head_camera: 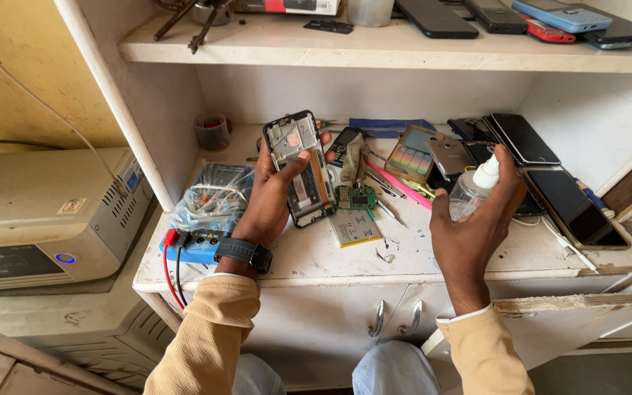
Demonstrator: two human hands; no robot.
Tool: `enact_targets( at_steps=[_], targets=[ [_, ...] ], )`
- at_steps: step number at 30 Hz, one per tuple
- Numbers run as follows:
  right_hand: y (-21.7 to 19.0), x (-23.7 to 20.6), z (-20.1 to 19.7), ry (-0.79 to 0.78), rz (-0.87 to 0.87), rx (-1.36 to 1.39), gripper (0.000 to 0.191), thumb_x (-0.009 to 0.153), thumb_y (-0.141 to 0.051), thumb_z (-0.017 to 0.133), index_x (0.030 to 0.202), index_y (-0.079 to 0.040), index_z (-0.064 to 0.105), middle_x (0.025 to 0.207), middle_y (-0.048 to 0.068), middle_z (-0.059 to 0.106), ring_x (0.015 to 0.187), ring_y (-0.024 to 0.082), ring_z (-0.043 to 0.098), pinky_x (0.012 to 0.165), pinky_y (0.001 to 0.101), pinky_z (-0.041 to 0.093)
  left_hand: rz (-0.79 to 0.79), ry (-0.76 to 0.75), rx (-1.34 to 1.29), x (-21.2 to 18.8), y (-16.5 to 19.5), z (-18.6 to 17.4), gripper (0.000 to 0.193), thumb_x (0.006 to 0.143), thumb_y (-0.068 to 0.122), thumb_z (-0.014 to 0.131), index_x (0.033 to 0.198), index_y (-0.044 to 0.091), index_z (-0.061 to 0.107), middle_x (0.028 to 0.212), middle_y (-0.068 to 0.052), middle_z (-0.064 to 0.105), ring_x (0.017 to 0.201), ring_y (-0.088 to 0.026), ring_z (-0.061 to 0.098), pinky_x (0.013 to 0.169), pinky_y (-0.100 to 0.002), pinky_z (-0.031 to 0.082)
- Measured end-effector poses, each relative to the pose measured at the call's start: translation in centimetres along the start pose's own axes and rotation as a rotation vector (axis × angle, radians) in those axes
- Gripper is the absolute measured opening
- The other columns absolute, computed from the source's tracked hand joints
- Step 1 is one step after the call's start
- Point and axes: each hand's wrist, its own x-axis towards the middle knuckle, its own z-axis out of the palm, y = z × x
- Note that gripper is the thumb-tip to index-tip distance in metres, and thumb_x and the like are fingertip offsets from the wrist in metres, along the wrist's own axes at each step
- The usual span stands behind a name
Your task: The person cleans a disassembled phone logic board with a cloth, then works on the opened phone chassis, pressing the battery and fitting a camera module component onto the board. The person handles the phone frame, board, and small internal parts at a cluttered repair workbench.
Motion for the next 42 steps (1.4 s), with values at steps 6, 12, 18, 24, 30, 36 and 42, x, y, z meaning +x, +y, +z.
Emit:
enact_targets(
  at_steps=[6, 12, 18, 24, 30, 36, 42],
  targets=[
    [0.3, -0.1, 0.1, 0.090, 0.036, 0.359, 0.091, 0.090, 0.013, 0.072, 0.162, -0.014, 0.022, 0.144, 0.018, 0.047, 0.119, 0.027, 0.055, 0.107, 0.0423, 0.051, -0.006, -0.001, -0.071, -0.1, 0.0, -0.1, 0.050, 0.100, 0.001, 0.053, 0.145, 0.015, 0.035, 0.132, -0.017, 0.066, 0.113, -0.029, 0.069, 0.090, -0.044, 0.062],
    [-2.3, -2.0, -1.8, -0.068, 0.324, 0.975, 0.091, 0.086, 0.008, 0.062, 0.163, -0.021, 0.024, 0.130, 0.017, 0.057, 0.095, 0.021, 0.064, 0.083, 0.0361, 0.059, -0.047, -0.012, -0.141, 0.4, -0.9, -0.9, 0.048, 0.096, -0.002, 0.060, 0.140, 0.013, 0.048, 0.129, -0.011, 0.068, 0.113, -0.027, 0.071, 0.094, -0.043, 0.062],
    [-6.1, -1.7, -0.8, -0.288, 0.459, 1.118, 0.099, 0.073, 0.006, 0.064, 0.158, -0.025, 0.024, 0.119, 0.016, 0.058, 0.088, 0.021, 0.066, 0.075, 0.0388, 0.060, -0.096, 0.068, -0.140, 0.6, -1.7, -2.0, 0.038, 0.093, -0.002, 0.068, 0.127, 0.013, 0.063, 0.121, -0.004, 0.072, 0.110, -0.016, 0.071, 0.094, -0.039, 0.061],
    [-7.9, -2.4, -0.5, -0.395, 0.499, 1.126, 0.097, 0.073, 0.002, 0.065, 0.160, -0.019, 0.028, 0.120, 0.016, 0.058, 0.092, 0.020, 0.064, 0.081, 0.0376, 0.058, -0.098, 0.041, -0.180, 0.9, -2.3, -2.4, 0.033, 0.093, -0.002, 0.069, 0.123, 0.010, 0.065, 0.117, -0.007, 0.074, 0.106, -0.018, 0.073, 0.091, -0.038, 0.063],
    [-7.3, -3.1, 0.3, -0.484, 0.566, 1.464, 0.104, 0.068, -0.003, 0.069, 0.160, -0.023, 0.026, 0.122, 0.017, 0.057, 0.090, 0.026, 0.063, 0.078, 0.0441, 0.057, -0.104, -0.020, -0.184, 0.8, -2.3, -2.3, 0.031, 0.093, -0.001, 0.070, 0.123, 0.009, 0.066, 0.115, -0.006, 0.074, 0.104, -0.017, 0.072, 0.089, -0.037, 0.062],
    [-5.5, -3.5, -0.5, -0.693, 0.828, 2.268, 0.094, 0.079, -0.010, 0.069, 0.165, -0.024, 0.032, 0.138, 0.019, 0.053, 0.098, 0.027, 0.063, 0.087, 0.0385, 0.056, -0.105, 0.007, -0.170, 0.8, -2.3, -2.1, 0.035, 0.092, -0.001, 0.073, 0.124, 0.011, 0.066, 0.114, -0.003, 0.074, 0.103, -0.014, 0.071, 0.089, -0.036, 0.060],
    [-5.8, -2.6, -0.2, -0.617, 0.851, 2.006, 0.092, 0.080, -0.015, 0.069, 0.163, -0.017, 0.029, 0.125, 0.022, 0.056, 0.089, 0.031, 0.064, 0.079, 0.0414, 0.058, -0.102, -0.036, -0.155, 1.0, -2.4, -2.1, 0.037, 0.094, -0.002, 0.072, 0.128, 0.009, 0.066, 0.118, -0.004, 0.074, 0.106, -0.015, 0.071, 0.092, -0.036, 0.060]
  ],
)
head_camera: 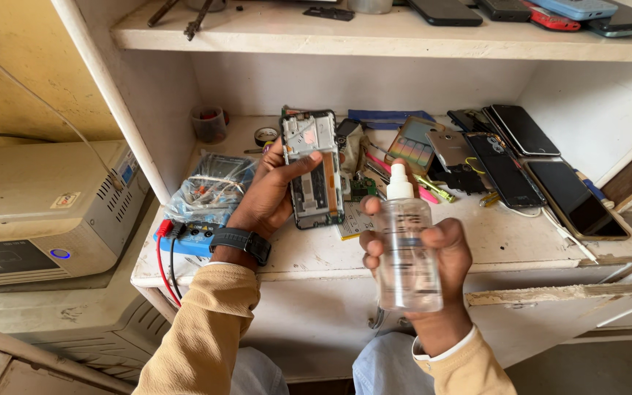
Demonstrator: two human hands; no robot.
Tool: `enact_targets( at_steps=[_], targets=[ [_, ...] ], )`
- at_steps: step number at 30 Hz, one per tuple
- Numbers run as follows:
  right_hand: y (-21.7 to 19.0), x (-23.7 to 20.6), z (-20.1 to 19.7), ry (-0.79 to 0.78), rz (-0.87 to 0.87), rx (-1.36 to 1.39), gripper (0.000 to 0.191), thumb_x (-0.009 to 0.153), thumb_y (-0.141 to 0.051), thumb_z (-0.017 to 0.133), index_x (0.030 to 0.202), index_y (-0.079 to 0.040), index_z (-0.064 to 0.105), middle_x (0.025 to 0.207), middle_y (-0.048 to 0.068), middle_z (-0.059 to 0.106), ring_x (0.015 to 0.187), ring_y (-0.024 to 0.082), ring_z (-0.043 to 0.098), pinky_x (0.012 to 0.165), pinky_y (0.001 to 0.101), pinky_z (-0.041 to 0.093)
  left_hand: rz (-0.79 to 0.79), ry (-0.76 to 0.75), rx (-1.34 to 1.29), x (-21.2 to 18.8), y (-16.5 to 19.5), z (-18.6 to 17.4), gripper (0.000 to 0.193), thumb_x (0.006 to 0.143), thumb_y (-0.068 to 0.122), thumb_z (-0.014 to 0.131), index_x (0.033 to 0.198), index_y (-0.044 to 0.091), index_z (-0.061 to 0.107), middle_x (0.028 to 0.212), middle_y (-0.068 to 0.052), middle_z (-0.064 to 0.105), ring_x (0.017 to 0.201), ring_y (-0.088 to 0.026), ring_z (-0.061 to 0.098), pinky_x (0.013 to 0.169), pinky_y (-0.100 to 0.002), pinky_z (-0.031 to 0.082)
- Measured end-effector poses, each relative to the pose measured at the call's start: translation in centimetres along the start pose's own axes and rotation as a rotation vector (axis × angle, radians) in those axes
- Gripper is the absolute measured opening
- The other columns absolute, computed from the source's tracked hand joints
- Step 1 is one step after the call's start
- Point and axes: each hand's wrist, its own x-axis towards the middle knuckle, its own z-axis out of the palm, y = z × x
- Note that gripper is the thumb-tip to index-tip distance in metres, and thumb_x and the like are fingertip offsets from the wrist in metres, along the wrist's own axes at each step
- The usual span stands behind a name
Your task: The person cleans a disassembled phone logic board with a cloth, then works on the opened phone chassis, pressing the battery and fitting a camera module component onto the board. The person handles the phone frame, board, and small internal parts at a cluttered repair workbench.
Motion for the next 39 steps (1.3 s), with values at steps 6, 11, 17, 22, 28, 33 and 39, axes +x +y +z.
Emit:
enact_targets(
  at_steps=[6, 11, 17, 22, 28, 33, 39],
  targets=[
    [0.4, 1.4, 1.7, 0.187, -0.292, -0.916, 0.093, 0.077, -0.008, 0.071, 0.156, -0.020, 0.024, 0.113, 0.017, 0.060, 0.079, 0.027, 0.067, 0.071, 0.0414, 0.061, -0.070, 0.092, 0.054, -0.1, 0.1, 0.0, 0.042, 0.091, -0.001, 0.068, 0.130, 0.013, 0.063, 0.119, -0.002, 0.073, 0.106, -0.013, 0.070, 0.089, -0.034, 0.060],
    [0.1, 3.9, 0.3, 0.114, -0.655, -1.429, 0.089, 0.088, 0.004, 0.077, 0.160, -0.011, 0.028, 0.131, 0.011, 0.053, 0.119, 0.020, 0.063, 0.101, 0.0354, 0.058, -0.053, 0.064, -0.001, 0.1, -0.1, -0.4, 0.040, 0.094, -0.004, 0.066, 0.131, 0.009, 0.063, 0.120, -0.004, 0.072, 0.108, -0.015, 0.069, 0.092, -0.035, 0.059],
    [-1.0, 6.2, -2.9, 0.064, -0.824, -1.653, 0.080, 0.086, 0.004, 0.076, 0.153, -0.009, 0.035, 0.124, 0.011, 0.056, 0.111, 0.017, 0.064, 0.097, 0.0329, 0.058, -0.045, 0.056, 0.028, 0.5, -0.2, -0.8, 0.040, 0.095, -0.005, 0.063, 0.133, 0.007, 0.061, 0.121, -0.005, 0.072, 0.107, -0.013, 0.070, 0.094, -0.032, 0.059],
    [-1.0, 6.1, -4.4, 0.062, -0.827, -1.671, 0.077, 0.090, 0.001, 0.076, 0.155, -0.008, 0.037, 0.128, 0.014, 0.058, 0.110, 0.020, 0.067, 0.094, 0.0341, 0.059, -0.062, 0.060, 0.020, 0.5, -0.2, -1.1, 0.042, 0.095, -0.005, 0.062, 0.135, 0.007, 0.058, 0.120, -0.007, 0.072, 0.105, -0.015, 0.070, 0.092, -0.033, 0.060],
    [-0.5, 5.5, -4.2, 0.057, -0.874, -1.700, 0.075, 0.088, -0.001, 0.077, 0.153, -0.005, 0.039, 0.140, 0.017, 0.053, 0.114, 0.022, 0.067, 0.101, 0.0372, 0.059, -0.043, 0.071, 0.036, 0.3, 0.1, -1.0, 0.039, 0.095, -0.004, 0.062, 0.133, 0.007, 0.059, 0.118, -0.006, 0.072, 0.105, -0.015, 0.070, 0.092, -0.033, 0.060],
    [0.0, 5.0, -2.7, 0.110, -0.835, -1.766, 0.075, 0.086, -0.003, 0.077, 0.151, -0.004, 0.040, 0.137, 0.017, 0.058, 0.115, 0.025, 0.068, 0.100, 0.0388, 0.057, -0.019, 0.067, 0.030, 0.2, 0.2, -0.9, 0.035, 0.097, -0.003, 0.062, 0.131, 0.007, 0.061, 0.118, -0.006, 0.072, 0.106, -0.015, 0.070, 0.092, -0.033, 0.059],
    [0.6, 4.6, -0.3, 0.072, -0.854, -1.930, 0.072, 0.085, -0.002, 0.078, 0.148, -0.001, 0.043, 0.141, 0.018, 0.059, 0.126, 0.033, 0.065, 0.108, 0.0417, 0.053, 0.001, 0.038, 0.030, 0.1, 0.1, -0.8, 0.037, 0.096, -0.005, 0.062, 0.130, 0.007, 0.061, 0.118, -0.006, 0.073, 0.106, -0.015, 0.070, 0.093, -0.033, 0.059]
  ],
)
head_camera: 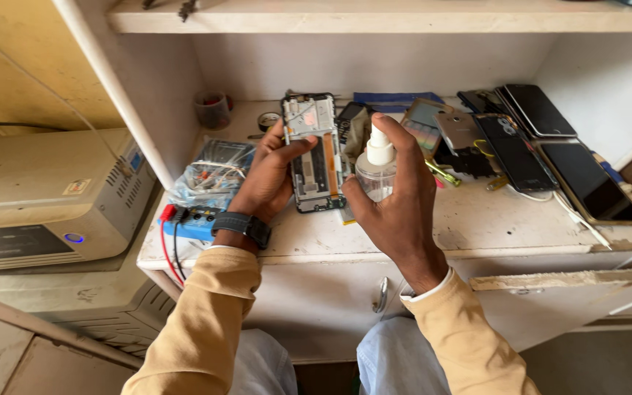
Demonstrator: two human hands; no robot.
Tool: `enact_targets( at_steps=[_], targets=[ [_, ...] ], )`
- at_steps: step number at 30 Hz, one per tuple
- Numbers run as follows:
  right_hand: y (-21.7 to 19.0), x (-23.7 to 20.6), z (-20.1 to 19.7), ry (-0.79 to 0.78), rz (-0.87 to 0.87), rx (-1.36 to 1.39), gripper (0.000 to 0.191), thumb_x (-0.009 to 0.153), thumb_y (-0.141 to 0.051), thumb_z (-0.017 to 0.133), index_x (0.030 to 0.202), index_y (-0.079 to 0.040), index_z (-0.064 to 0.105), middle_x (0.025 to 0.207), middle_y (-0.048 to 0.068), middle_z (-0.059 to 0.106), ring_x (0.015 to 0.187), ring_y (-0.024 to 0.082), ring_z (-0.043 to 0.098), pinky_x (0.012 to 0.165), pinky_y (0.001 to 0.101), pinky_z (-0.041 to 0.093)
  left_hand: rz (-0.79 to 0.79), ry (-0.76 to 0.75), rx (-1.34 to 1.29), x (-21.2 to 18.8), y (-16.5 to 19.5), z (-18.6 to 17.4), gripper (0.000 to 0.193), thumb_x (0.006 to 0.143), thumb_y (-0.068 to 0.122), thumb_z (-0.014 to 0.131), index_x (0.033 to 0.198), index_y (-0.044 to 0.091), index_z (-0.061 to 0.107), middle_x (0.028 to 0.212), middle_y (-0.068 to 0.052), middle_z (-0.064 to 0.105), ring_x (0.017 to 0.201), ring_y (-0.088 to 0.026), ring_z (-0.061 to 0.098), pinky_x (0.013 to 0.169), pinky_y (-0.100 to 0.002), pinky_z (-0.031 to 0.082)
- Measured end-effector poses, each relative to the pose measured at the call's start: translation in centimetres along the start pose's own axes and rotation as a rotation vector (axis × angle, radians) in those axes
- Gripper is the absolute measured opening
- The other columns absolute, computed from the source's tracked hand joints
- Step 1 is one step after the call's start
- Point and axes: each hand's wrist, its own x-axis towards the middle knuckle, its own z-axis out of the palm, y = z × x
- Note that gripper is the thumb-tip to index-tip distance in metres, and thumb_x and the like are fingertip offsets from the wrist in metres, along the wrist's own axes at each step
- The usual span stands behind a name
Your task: The person cleans a disassembled phone logic board with a cloth, then works on the opened phone chassis, pressing the battery and fitting a camera module component onto the board. The person handles the phone frame, board, and small internal parts at a cluttered repair workbench.
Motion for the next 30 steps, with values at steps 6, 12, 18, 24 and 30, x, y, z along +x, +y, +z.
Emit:
enact_targets(
  at_steps=[6, 12, 18, 24, 30],
  targets=[
    [-0.9, 1.0, 0.1, -0.055, 0.039, -0.015, 0.070, 0.081, -0.004, 0.079, 0.143, 0.000, 0.046, 0.135, 0.018, 0.062, 0.119, 0.032, 0.067, 0.103, 0.0399, 0.054, 0.018, -0.011, -0.013, 0.0, -0.1, 0.4, 0.039, 0.096, -0.005, 0.063, 0.132, 0.007, 0.061, 0.121, -0.004, 0.072, 0.108, -0.013, 0.069, 0.094, -0.034, 0.058],
    [-1.4, 0.8, 0.2, -0.059, 0.034, -0.033, 0.069, 0.079, -0.004, 0.079, 0.141, 0.000, 0.047, 0.135, 0.020, 0.063, 0.122, 0.033, 0.067, 0.104, 0.0404, 0.053, 0.003, -0.007, 0.009, 0.1, -0.1, 0.5, 0.039, 0.095, -0.004, 0.064, 0.131, 0.008, 0.062, 0.119, -0.006, 0.073, 0.106, -0.013, 0.070, 0.092, -0.033, 0.059],
    [-1.6, 0.9, 0.1, -0.081, 0.069, -0.049, 0.067, 0.079, -0.004, 0.079, 0.138, -0.001, 0.048, 0.125, 0.019, 0.065, 0.110, 0.032, 0.069, 0.096, 0.0402, 0.055, 0.005, -0.006, 0.019, 0.3, -0.4, 0.5, 0.039, 0.095, -0.003, 0.065, 0.132, 0.006, 0.062, 0.119, -0.006, 0.073, 0.105, -0.013, 0.070, 0.091, -0.033, 0.059],
    [-2.4, 0.8, -0.4, -0.091, 0.088, -0.042, 0.067, 0.079, -0.004, 0.078, 0.139, -0.002, 0.047, 0.121, 0.018, 0.066, 0.104, 0.029, 0.069, 0.091, 0.0399, 0.056, 0.006, -0.003, 0.036, 0.4, -0.5, 0.4, 0.040, 0.095, -0.003, 0.065, 0.133, 0.007, 0.061, 0.119, -0.005, 0.073, 0.105, -0.013, 0.069, 0.092, -0.033, 0.059],
    [-3.4, 0.5, -0.7, -0.142, 0.078, 0.030, 0.068, 0.078, -0.003, 0.078, 0.137, -0.003, 0.045, 0.122, 0.018, 0.065, 0.107, 0.028, 0.070, 0.089, 0.0385, 0.057, 0.000, -0.012, 0.010, 0.3, -0.4, 0.5, 0.042, 0.094, -0.002, 0.065, 0.135, 0.008, 0.060, 0.120, -0.005, 0.072, 0.105, -0.012, 0.069, 0.092, -0.033, 0.059]
  ],
)
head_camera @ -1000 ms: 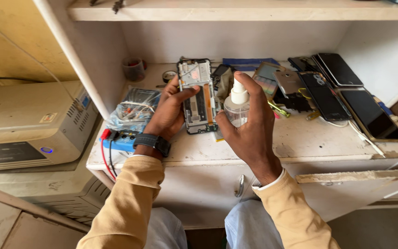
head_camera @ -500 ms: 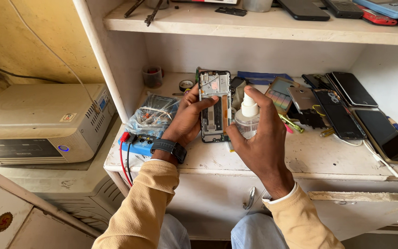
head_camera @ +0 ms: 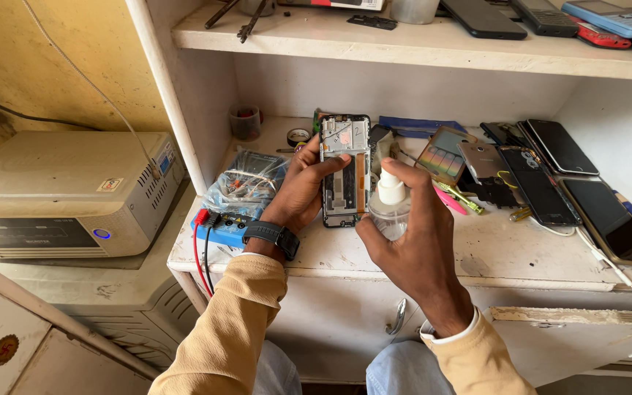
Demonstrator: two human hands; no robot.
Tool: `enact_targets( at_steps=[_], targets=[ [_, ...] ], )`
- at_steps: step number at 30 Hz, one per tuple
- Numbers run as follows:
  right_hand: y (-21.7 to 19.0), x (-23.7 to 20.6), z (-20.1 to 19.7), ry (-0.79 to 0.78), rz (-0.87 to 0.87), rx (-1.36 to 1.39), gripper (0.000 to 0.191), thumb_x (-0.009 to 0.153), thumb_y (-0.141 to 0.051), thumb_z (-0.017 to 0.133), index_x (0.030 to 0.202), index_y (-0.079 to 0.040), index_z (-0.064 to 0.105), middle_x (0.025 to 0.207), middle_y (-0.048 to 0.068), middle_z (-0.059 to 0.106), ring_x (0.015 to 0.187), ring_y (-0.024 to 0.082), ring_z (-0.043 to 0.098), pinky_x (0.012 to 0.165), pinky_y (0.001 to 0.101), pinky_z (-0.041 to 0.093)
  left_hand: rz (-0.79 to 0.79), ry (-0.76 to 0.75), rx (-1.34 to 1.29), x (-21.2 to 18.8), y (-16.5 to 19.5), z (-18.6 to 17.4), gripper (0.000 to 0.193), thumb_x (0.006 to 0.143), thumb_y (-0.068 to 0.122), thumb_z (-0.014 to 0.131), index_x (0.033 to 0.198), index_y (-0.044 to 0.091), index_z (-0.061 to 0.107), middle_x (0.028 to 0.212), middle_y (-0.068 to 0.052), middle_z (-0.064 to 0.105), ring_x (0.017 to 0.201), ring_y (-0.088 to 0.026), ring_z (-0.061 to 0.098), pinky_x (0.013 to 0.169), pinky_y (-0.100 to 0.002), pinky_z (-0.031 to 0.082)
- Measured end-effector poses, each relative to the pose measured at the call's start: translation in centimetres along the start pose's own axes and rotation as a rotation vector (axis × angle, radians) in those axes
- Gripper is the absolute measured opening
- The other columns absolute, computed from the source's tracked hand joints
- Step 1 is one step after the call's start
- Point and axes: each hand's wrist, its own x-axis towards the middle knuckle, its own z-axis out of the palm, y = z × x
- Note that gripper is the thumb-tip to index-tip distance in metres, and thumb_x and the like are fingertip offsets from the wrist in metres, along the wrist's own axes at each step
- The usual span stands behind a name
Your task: The person cleans a disassembled phone logic board with a cloth, then works on the opened phone chassis, pressing the battery and fitting a camera module component onto the board. The person handles the phone frame, board, and small internal parts at a cluttered repair workbench.
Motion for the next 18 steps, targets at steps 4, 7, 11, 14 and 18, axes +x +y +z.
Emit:
enact_targets(
  at_steps=[4, 7, 11, 14, 18],
  targets=[
    [-0.7, -0.2, -0.2, -0.035, 0.063, 0.116, 0.069, 0.078, -0.001, 0.076, 0.139, -0.004, 0.043, 0.117, 0.017, 0.064, 0.098, 0.024, 0.070, 0.084, 0.0365, 0.058, 0.016, -0.016, 0.002, 0.0, -0.1, 0.0, 0.043, 0.095, -0.002, 0.065, 0.137, 0.008, 0.060, 0.121, -0.004, 0.072, 0.106, -0.012, 0.068, 0.093, -0.033, 0.059],
    [-1.2, -0.3, -0.3, -0.103, 0.178, 0.193, 0.067, 0.078, -0.003, 0.078, 0.136, -0.006, 0.044, 0.103, 0.012, 0.068, 0.086, 0.019, 0.074, 0.077, 0.0340, 0.060, 0.010, -0.029, -0.022, -0.1, -0.1, -0.1, 0.042, 0.096, -0.002, 0.065, 0.136, 0.008, 0.059, 0.120, -0.004, 0.072, 0.105, -0.013, 0.069, 0.091, -0.035, 0.060],
    [-1.9, -0.5, -0.4, -0.122, 0.220, 0.224, 0.067, 0.076, -0.003, 0.077, 0.134, -0.005, 0.044, 0.100, 0.011, 0.069, 0.083, 0.018, 0.073, 0.073, 0.0330, 0.059, 0.007, -0.022, -0.017, 0.0, -0.2, -0.2, 0.043, 0.095, -0.002, 0.065, 0.136, 0.009, 0.060, 0.120, -0.004, 0.072, 0.106, -0.013, 0.069, 0.092, -0.035, 0.060],
    [-2.1, -0.7, -0.5, -0.095, 0.184, 0.204, 0.070, 0.076, -0.002, 0.077, 0.137, -0.005, 0.044, 0.105, 0.014, 0.067, 0.087, 0.019, 0.072, 0.076, 0.0332, 0.059, 0.009, -0.022, -0.022, 0.0, -0.3, -0.3, 0.043, 0.095, -0.002, 0.065, 0.137, 0.009, 0.060, 0.122, -0.004, 0.072, 0.107, -0.013, 0.069, 0.093, -0.035, 0.059],
    [-2.0, -1.0, -0.6, 0.002, 0.143, 0.161, 0.068, 0.078, 0.000, 0.077, 0.136, -0.004, 0.043, 0.108, 0.014, 0.067, 0.093, 0.019, 0.071, 0.079, 0.0330, 0.060, 0.024, -0.032, -0.050, 0.2, -0.6, -0.3, 0.047, 0.095, -0.003, 0.065, 0.139, 0.009, 0.060, 0.124, -0.004, 0.071, 0.110, -0.013, 0.067, 0.096, -0.033, 0.058]
  ],
)
